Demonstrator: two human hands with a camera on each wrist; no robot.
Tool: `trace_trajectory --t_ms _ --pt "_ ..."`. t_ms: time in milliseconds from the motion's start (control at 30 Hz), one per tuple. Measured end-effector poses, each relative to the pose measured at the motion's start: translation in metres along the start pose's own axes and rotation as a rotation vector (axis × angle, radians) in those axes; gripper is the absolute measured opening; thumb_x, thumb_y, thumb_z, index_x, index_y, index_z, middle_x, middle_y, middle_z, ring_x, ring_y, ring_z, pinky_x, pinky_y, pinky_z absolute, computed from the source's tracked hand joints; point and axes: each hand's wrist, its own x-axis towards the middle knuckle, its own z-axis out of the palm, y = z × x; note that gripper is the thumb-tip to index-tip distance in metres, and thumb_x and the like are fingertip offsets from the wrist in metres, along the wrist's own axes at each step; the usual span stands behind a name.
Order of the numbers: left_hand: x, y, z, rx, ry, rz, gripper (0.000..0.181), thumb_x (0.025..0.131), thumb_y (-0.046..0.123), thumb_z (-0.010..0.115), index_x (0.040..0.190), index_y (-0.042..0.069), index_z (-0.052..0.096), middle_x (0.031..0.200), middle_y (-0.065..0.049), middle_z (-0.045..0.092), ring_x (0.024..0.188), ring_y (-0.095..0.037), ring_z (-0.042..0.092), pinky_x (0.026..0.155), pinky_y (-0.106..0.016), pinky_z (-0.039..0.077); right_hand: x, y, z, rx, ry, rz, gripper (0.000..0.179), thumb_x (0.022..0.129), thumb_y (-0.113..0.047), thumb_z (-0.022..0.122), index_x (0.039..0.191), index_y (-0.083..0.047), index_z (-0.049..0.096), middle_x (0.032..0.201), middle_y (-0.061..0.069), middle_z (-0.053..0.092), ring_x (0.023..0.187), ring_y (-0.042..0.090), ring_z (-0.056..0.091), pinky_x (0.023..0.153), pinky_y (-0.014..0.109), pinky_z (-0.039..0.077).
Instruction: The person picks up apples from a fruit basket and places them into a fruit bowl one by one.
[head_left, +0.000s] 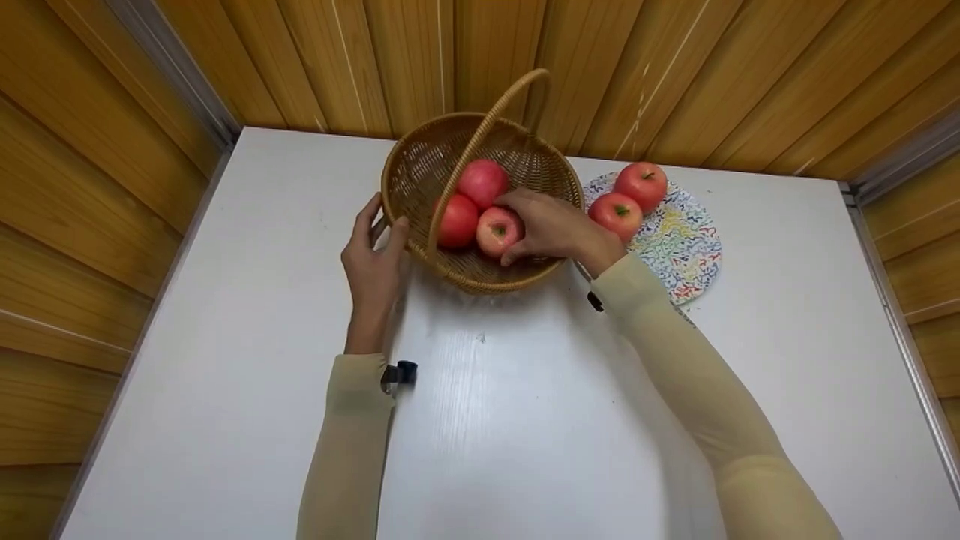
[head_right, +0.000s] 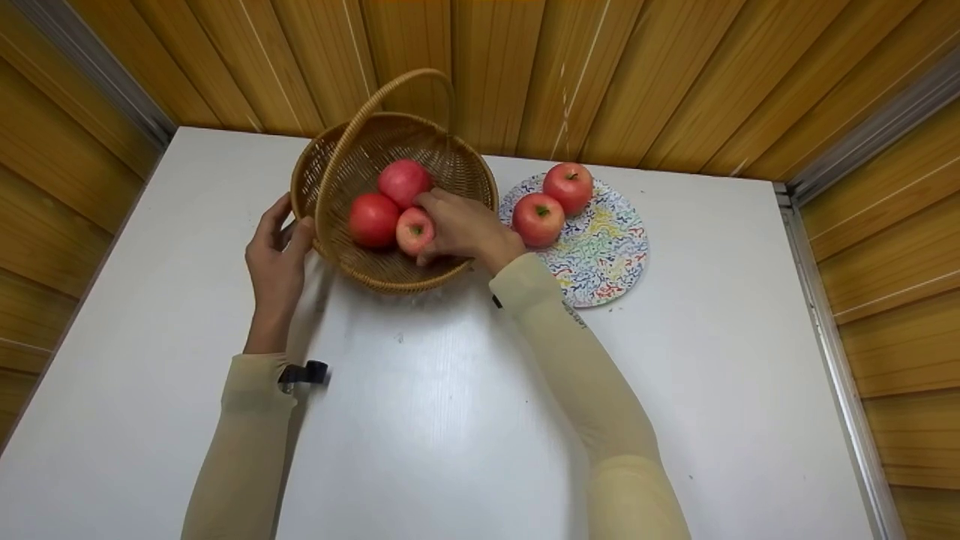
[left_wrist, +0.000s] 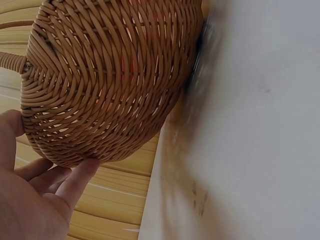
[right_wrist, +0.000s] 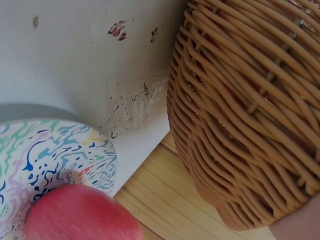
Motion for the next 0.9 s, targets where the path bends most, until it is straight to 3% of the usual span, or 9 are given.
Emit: trace_trajectory --t_ms 200,467,700,900 --pt "0.000 0.002 0.000 0.004 0.000 -0.001 0.056 0.105 0.031 0.068 0.156 0.012 0.054 0.156 -0.005 0.054 0.137 -0.020 0.057 0.099 -0.035 0.058 0.000 0.000 0.000 -0.003 0.009 -0.045 0.076 0.081 -0.025 0.095 0.145 -0.007 0.061 0.139 0.012 0.064 0.130 0.030 0.057 0.113 0.047 0.045" --pt "0.000 0.003 0.000 -0.003 0.001 -0.001 0.055 0.106 0.029 0.068 0.156 0.011 0.054 0.156 -0.006 0.053 0.137 -0.020 0.058 0.099 -0.035 0.059 0.000 0.000 0.001 0.000 0.035 -0.069 0.066 0.083 -0.031 0.090 0.139 -0.006 0.065 0.129 0.010 0.067 0.118 0.028 0.061 0.104 0.046 0.050" --pt "0.000 -0.001 0.000 -0.021 0.002 -0.004 0.055 0.106 0.029 0.068 0.156 0.011 0.054 0.156 -0.008 0.053 0.137 -0.021 0.058 0.097 -0.034 0.059 -0.004 -0.002 0.000 -0.002 0.049 -0.054 0.071 0.085 -0.032 0.089 0.144 -0.006 0.061 0.134 0.013 0.063 0.122 0.030 0.058 0.106 0.048 0.050" --pt "0.000 -0.002 0.000 -0.014 0.017 0.001 0.054 0.106 0.029 0.068 0.155 0.011 0.055 0.156 -0.007 0.054 0.136 -0.021 0.059 0.097 -0.034 0.059 -0.012 -0.003 -0.002 0.042 0.118 -0.075 0.074 0.085 -0.029 0.090 0.146 -0.003 0.058 0.134 0.015 0.061 0.123 0.030 0.058 0.108 0.047 0.048"
